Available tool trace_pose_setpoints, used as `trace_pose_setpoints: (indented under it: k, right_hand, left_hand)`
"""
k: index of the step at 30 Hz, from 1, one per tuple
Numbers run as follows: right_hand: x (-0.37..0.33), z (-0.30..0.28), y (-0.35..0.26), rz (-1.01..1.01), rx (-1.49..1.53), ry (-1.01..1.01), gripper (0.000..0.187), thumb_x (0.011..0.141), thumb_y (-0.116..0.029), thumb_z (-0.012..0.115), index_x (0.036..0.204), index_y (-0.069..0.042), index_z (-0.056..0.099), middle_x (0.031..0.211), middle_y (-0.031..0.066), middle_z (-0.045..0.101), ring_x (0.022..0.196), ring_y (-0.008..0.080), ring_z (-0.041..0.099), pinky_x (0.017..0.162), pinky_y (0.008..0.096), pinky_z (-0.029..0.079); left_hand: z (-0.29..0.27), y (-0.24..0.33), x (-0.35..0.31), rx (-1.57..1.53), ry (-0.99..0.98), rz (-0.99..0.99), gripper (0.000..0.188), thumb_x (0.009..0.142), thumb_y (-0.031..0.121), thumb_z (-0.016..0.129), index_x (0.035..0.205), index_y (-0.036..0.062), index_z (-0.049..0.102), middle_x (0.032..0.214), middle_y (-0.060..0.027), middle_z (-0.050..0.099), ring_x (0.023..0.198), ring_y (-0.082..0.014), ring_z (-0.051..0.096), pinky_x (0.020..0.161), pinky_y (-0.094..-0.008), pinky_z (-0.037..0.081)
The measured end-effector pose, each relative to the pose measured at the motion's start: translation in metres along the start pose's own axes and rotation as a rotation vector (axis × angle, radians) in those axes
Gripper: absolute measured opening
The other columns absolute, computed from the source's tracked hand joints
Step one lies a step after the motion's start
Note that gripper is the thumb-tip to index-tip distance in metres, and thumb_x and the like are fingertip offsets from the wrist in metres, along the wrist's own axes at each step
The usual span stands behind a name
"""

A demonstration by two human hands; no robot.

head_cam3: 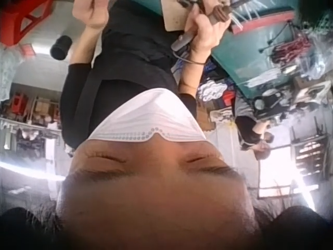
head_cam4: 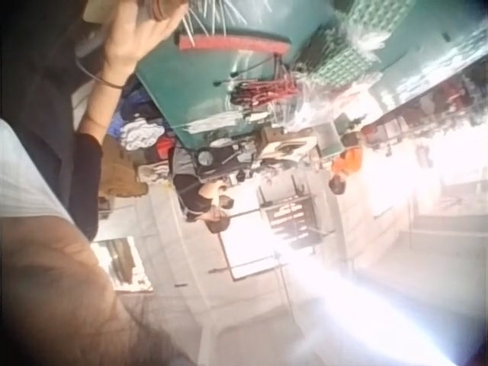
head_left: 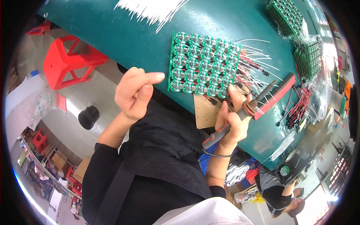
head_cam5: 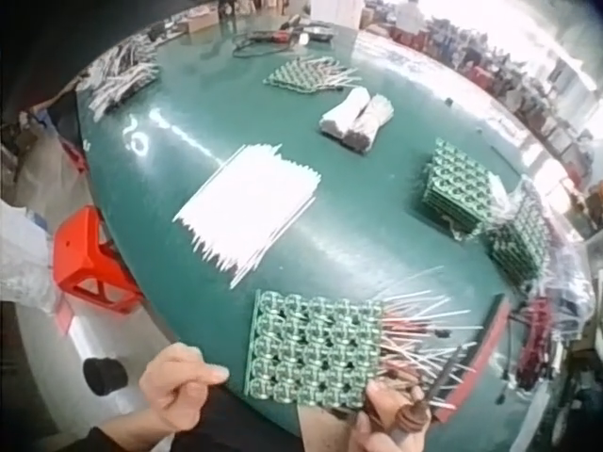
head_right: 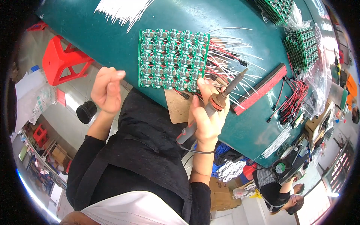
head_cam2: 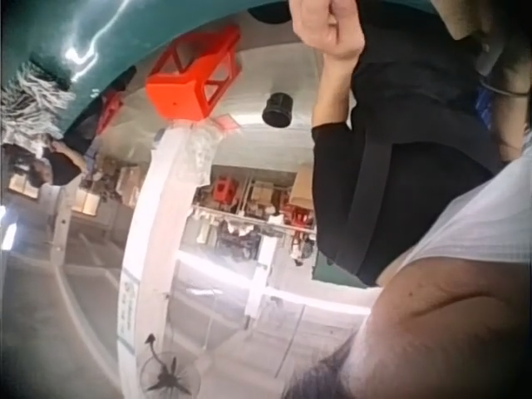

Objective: Soldering and connecting electrical wires to a multi-unit PCB panel at a factory workbench.

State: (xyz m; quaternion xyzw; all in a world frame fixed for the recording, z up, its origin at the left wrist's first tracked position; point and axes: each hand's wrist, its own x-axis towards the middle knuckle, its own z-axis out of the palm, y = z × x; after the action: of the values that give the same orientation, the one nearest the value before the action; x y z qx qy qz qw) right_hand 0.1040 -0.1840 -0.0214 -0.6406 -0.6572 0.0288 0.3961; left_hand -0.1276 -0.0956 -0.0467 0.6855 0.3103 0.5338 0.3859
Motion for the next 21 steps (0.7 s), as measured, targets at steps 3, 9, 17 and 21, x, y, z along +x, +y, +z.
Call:
trace_pose_setpoints:
  k: [3, 9, 17, 21]
  right_hand:
    - [-0.001, 0.001, 0.000, -0.001, 0.025, 0.005, 0.026, 0.071, 0.011, 0.071, 0.073, -0.007, 0.052, 0.109, 0.0179, 0.071, 0.102, 0.0360, 0.067, 0.101, 0.0483, 0.041]
    - [0.002, -0.001, -0.005, 0.017, 0.007, -0.009, 0.027, 0.073, 0.011, 0.069, 0.072, -0.008, 0.051, 0.111, 0.0183, 0.070, 0.106, 0.0355, 0.067, 0.105, 0.0503, 0.038]
    - [0.039, -0.001, -0.007, -0.237, -0.068, -0.208, 0.025, 0.069, -0.002, 0.076, 0.086, -0.013, 0.060, 0.112, 0.0190, 0.070, 0.102, 0.0337, 0.066, 0.089, 0.0418, 0.054]
    - [0.043, -0.012, -0.019, -0.078, -0.088, -0.019, 0.021, 0.071, 0.002, 0.078, 0.074, -0.003, 0.058, 0.111, 0.0211, 0.070, 0.094, 0.0328, 0.066, 0.082, 0.0386, 0.054]
  left_hand:
    - [0.002, 0.009, 0.002, 0.067, 0.083, -0.144, 0.016, 0.094, 0.006, 0.057, 0.101, -0.0026, 0.068, 0.077, -0.0043, 0.060, 0.055, -0.0077, 0.041, 0.052, -0.0230, 0.033]
    - [0.000, 0.010, -0.002, 0.150, -0.023, -0.240, 0.015, 0.084, -0.005, 0.065, 0.098, -0.0009, 0.067, 0.077, -0.0035, 0.063, 0.053, -0.0059, 0.042, 0.049, -0.0202, 0.033]
    - [0.017, 0.037, 0.016, 0.129, -0.145, 0.022, 0.017, 0.074, 0.002, 0.074, 0.090, 0.0066, 0.073, 0.081, -0.0044, 0.052, 0.062, -0.0166, 0.049, 0.053, -0.0284, 0.039]
    - [0.051, 0.038, 0.019, 0.061, -0.104, 0.084, 0.023, 0.072, -0.001, 0.077, 0.094, 0.0047, 0.073, 0.082, -0.0045, 0.049, 0.060, -0.0149, 0.045, 0.052, -0.0276, 0.035]
